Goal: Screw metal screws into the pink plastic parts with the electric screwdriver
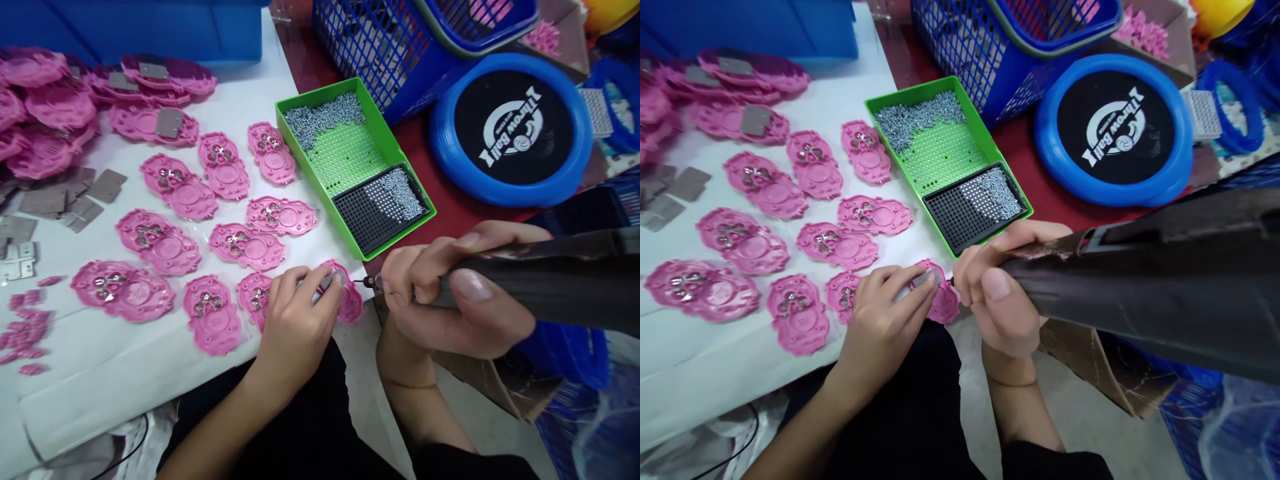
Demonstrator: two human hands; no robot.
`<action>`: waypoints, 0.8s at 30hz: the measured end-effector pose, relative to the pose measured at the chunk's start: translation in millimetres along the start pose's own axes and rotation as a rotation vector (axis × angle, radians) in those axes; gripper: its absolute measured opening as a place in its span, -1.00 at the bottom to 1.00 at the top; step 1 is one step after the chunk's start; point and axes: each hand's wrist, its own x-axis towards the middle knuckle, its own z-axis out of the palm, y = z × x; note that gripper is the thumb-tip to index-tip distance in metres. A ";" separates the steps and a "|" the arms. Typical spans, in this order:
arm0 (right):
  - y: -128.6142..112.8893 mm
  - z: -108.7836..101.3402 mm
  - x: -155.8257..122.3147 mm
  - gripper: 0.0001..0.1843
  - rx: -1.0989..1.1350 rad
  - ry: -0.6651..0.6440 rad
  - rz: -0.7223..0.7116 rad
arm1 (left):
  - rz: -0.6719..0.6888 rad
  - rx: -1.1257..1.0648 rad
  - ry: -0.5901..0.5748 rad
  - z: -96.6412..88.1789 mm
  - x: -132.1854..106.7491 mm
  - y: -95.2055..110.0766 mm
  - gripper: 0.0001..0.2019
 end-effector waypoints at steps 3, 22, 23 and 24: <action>0.2 -4.0 2.2 -0.87 -0.005 -0.039 -0.014 | 0.000 0.002 -0.003 0.2 -0.3 -0.2 -0.79; 9.0 0.0 1.3 -0.85 0.062 -0.024 -0.045 | 0.043 0.049 -0.015 0.9 -4.5 -2.0 -0.70; 8.6 0.8 1.2 -0.85 0.057 -0.023 -0.037 | 0.045 0.052 -0.015 0.8 -4.5 -1.9 -0.70; 8.2 1.8 1.0 -0.86 0.055 -0.020 -0.031 | 0.048 0.056 -0.017 0.7 -4.4 -1.8 -0.71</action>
